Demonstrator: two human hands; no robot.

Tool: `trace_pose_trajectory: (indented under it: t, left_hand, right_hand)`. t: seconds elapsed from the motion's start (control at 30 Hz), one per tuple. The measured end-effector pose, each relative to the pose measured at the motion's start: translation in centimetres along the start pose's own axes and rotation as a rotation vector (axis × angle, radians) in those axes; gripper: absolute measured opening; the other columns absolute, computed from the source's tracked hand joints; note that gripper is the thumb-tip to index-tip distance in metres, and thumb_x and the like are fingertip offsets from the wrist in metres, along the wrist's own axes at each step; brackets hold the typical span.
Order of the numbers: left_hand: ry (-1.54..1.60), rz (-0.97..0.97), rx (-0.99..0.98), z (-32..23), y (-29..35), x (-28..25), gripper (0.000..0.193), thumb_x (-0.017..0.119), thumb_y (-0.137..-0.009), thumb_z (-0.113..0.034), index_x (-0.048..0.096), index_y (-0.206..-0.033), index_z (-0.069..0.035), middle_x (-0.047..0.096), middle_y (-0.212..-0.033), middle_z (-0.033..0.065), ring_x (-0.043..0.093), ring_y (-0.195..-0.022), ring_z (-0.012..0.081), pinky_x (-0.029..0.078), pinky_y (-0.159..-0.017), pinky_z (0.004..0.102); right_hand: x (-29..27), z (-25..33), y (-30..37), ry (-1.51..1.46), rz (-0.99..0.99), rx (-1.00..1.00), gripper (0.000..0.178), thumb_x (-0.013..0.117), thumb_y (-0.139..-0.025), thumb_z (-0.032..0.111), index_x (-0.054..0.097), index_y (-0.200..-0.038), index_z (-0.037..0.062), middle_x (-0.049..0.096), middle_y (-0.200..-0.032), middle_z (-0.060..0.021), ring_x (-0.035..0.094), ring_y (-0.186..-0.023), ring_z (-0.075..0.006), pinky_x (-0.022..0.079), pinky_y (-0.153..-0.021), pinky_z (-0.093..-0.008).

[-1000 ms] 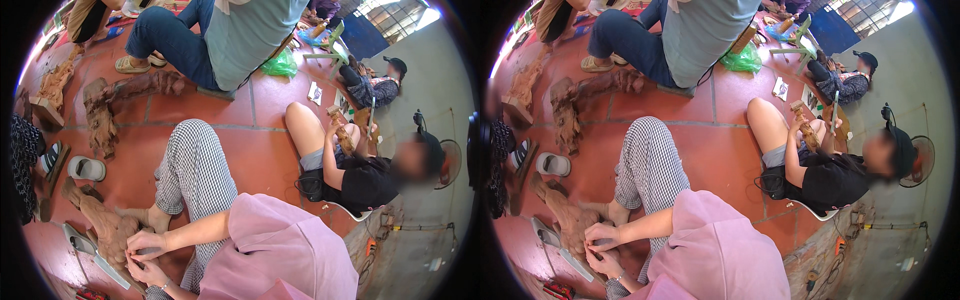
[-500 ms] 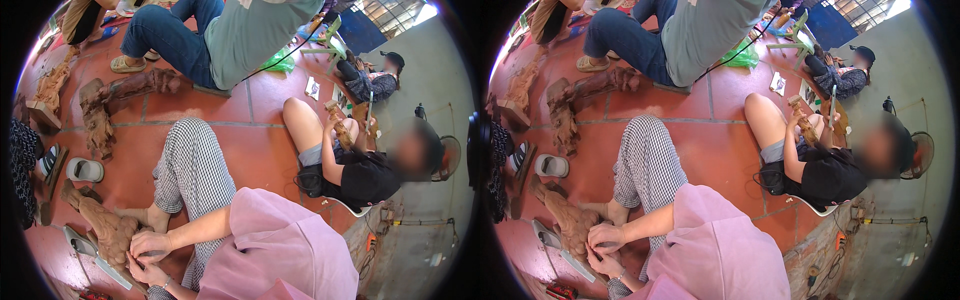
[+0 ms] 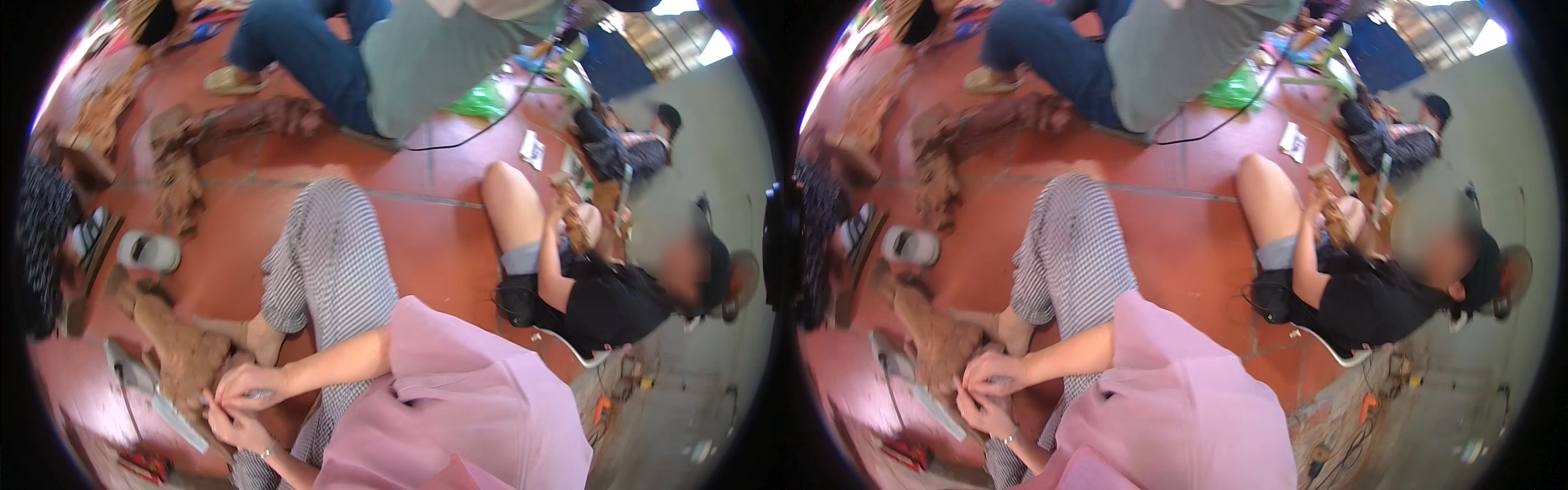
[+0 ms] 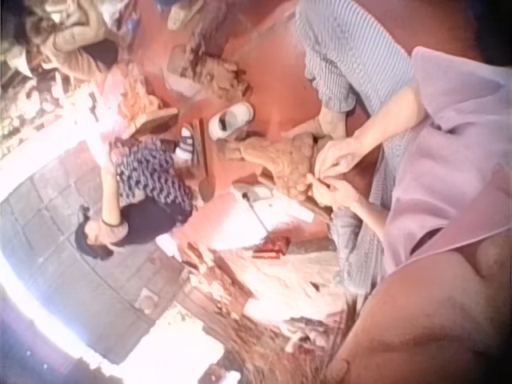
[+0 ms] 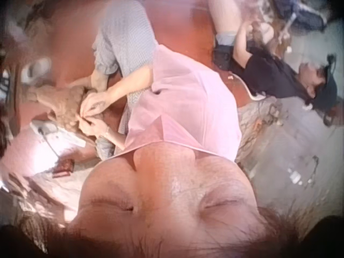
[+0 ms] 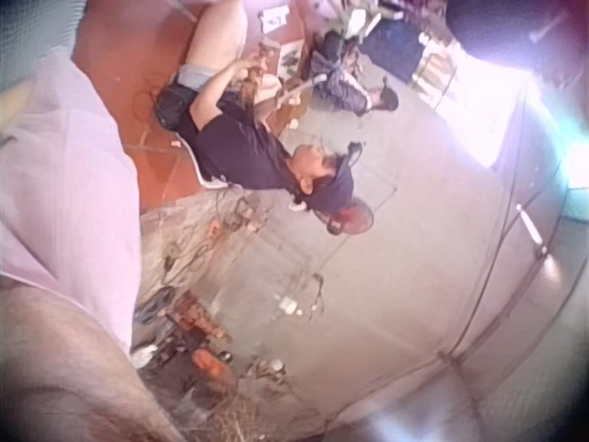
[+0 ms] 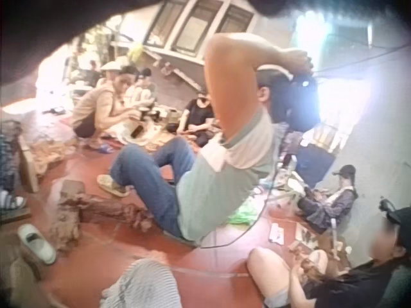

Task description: The person carves a wooden object using a chisel and a small hammer. They hold the wood steady with one hand while striking the chisel with the other to shape the surface. The person occasionally pauses to inspect the work and adjust their grip.

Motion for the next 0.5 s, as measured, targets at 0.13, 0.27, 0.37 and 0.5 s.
trace_pose_trajectory:
  t: [0.13, 0.27, 0.37, 0.5]
  left_hand:
    - [-0.048, 0.057, -0.099, -2.3, -0.2, -0.8, 0.040, 0.066, -0.095, -0.020, 0.068, -0.131, -0.003, 0.072, -0.099, 0.0165, 0.066, -0.093, 0.0314, 0.050, -0.086, 0.0426]
    - [-0.001, -0.094, -0.042, -3.1, -1.2, -1.7, 0.048, 0.071, -0.087, -0.013, 0.066, -0.133, -0.002, 0.072, -0.095, 0.0131, 0.066, -0.088, 0.0304, 0.050, -0.085, 0.0417]
    - [-0.040, -0.086, -0.001, -1.5, -1.1, -1.3, 0.048, 0.071, -0.081, -0.011, 0.070, -0.128, -0.009, 0.070, -0.095, 0.0052, 0.064, -0.088, 0.0248, 0.045, -0.087, 0.0383]
    - [-0.044, -0.132, 0.056, -2.9, -0.8, -0.7, 0.045, 0.071, -0.074, -0.003, 0.076, -0.118, -0.012, 0.065, -0.085, 0.0003, 0.060, -0.080, 0.0192, 0.042, -0.084, 0.0352]
  right_hand:
    - [-0.8, 1.3, -0.4, 0.079, -0.005, 0.113, 0.015, 0.064, -0.095, 0.009, 0.072, -0.102, -0.0010, 0.072, -0.107, -0.0163, 0.070, -0.097, -0.0335, 0.056, -0.086, -0.0407]
    - [-0.2, 2.0, -2.7, 0.123, -0.012, 0.079, 0.012, 0.065, -0.092, 0.001, 0.073, -0.099, -0.0055, 0.073, -0.108, -0.0197, 0.072, -0.102, -0.0319, 0.058, -0.088, -0.0395]
    - [0.0, 0.8, -2.0, 0.210, 0.012, 0.139, 0.014, 0.065, -0.090, -0.004, 0.073, -0.101, -0.0060, 0.074, -0.105, -0.0186, 0.073, -0.094, -0.0295, 0.059, -0.082, -0.0368]
    - [-1.6, 0.9, -0.5, 0.311, 0.056, 0.270, 0.011, 0.064, -0.091, -0.004, 0.074, -0.094, -0.0087, 0.075, -0.101, -0.0191, 0.073, -0.089, -0.0268, 0.059, -0.081, -0.0330]
Point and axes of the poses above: each hand's wrist, its own y-axis away from the middle knuckle, its own x-axis out of the palm, z = x × y, the point moved 6 cm from there along -y, towards the middle knuckle
